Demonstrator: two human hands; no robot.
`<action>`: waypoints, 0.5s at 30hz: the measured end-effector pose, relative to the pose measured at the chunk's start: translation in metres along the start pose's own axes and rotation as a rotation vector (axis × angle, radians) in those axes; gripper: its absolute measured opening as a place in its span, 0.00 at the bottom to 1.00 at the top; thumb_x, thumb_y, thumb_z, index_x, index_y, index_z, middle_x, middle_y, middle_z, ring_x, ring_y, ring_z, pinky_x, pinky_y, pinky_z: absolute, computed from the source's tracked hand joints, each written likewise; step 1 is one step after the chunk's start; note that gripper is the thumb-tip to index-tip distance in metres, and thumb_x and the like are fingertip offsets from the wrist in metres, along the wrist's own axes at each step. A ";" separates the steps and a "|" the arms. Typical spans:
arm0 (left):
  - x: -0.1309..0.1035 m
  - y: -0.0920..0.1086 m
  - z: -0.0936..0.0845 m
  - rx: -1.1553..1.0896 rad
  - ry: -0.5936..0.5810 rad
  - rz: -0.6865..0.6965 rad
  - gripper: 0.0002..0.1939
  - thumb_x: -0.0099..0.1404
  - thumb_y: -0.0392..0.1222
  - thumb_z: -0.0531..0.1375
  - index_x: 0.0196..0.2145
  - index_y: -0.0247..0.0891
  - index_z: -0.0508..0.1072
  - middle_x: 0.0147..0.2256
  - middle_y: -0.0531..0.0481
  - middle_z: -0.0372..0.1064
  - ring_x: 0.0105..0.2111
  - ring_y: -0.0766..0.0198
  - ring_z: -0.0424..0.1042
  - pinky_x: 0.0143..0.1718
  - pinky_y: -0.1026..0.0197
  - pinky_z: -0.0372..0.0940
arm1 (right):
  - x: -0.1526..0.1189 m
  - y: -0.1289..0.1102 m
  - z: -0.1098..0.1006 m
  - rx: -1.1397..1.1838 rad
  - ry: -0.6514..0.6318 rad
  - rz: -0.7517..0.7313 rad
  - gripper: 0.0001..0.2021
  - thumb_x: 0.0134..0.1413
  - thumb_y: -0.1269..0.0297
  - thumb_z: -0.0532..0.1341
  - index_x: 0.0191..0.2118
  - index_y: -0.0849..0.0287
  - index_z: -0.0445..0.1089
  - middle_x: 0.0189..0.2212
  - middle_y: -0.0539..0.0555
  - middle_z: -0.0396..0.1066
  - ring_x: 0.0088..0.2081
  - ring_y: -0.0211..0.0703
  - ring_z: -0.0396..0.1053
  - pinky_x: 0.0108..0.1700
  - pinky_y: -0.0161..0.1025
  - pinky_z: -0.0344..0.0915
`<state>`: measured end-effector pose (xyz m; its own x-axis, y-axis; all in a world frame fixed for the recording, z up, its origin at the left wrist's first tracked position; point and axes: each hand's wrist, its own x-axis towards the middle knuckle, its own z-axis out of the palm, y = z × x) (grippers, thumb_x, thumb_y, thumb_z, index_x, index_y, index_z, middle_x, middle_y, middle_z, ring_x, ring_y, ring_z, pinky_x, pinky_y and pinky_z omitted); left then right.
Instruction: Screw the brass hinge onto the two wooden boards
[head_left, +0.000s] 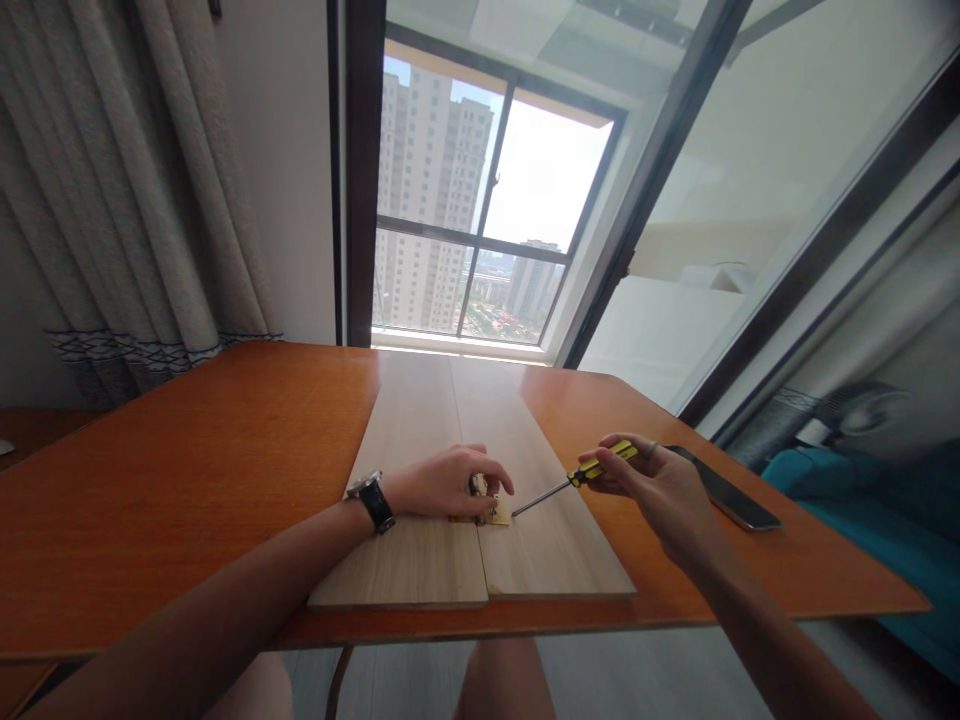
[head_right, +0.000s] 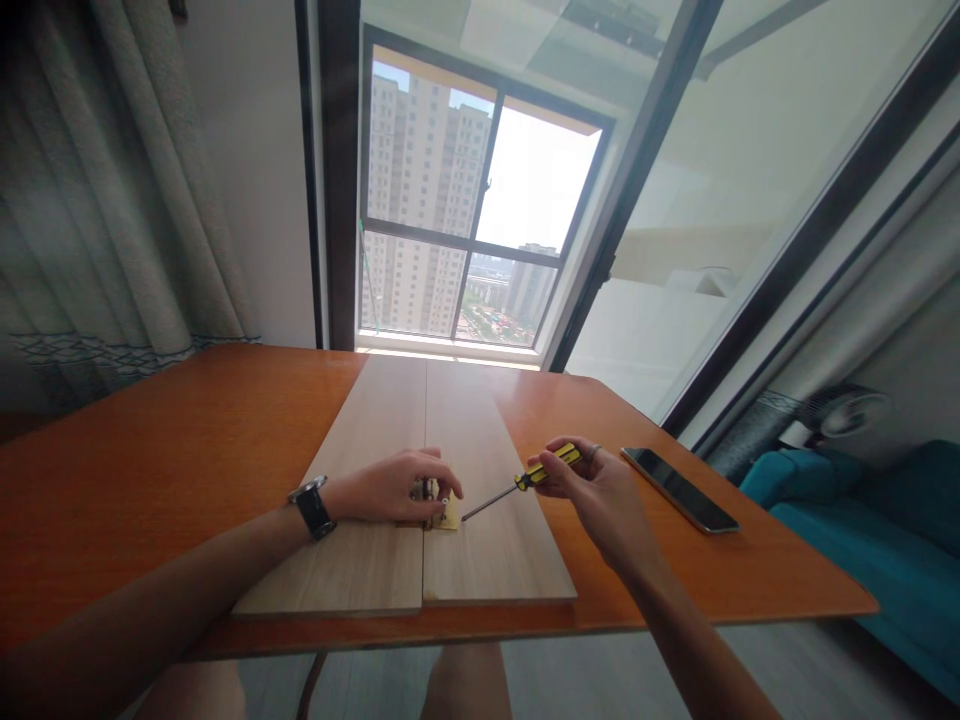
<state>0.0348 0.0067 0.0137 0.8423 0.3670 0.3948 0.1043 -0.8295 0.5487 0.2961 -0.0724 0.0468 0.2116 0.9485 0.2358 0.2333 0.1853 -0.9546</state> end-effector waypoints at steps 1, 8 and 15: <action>0.000 0.000 0.000 0.001 -0.001 -0.011 0.10 0.60 0.30 0.60 0.41 0.36 0.75 0.35 0.49 0.75 0.38 0.64 0.68 0.42 0.65 0.62 | 0.000 0.000 0.000 0.002 0.008 -0.001 0.19 0.47 0.52 0.71 0.38 0.60 0.71 0.35 0.57 0.80 0.33 0.48 0.79 0.36 0.41 0.79; 0.000 -0.002 0.001 -0.014 -0.020 -0.007 0.06 0.59 0.29 0.61 0.34 0.34 0.75 0.32 0.50 0.75 0.35 0.65 0.68 0.40 0.65 0.62 | -0.002 -0.001 0.000 -0.017 -0.010 -0.018 0.20 0.46 0.51 0.71 0.38 0.61 0.71 0.36 0.59 0.80 0.34 0.51 0.79 0.38 0.45 0.80; 0.001 -0.001 0.000 -0.019 -0.013 0.009 0.05 0.60 0.29 0.61 0.34 0.35 0.76 0.32 0.50 0.75 0.35 0.65 0.67 0.41 0.65 0.62 | -0.004 0.003 -0.002 0.031 0.039 0.008 0.19 0.46 0.51 0.71 0.36 0.61 0.71 0.33 0.58 0.80 0.34 0.50 0.79 0.37 0.44 0.80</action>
<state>0.0354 0.0077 0.0135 0.8501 0.3541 0.3898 0.0872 -0.8246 0.5590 0.2976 -0.0761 0.0438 0.2507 0.9393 0.2342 0.2022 0.1858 -0.9616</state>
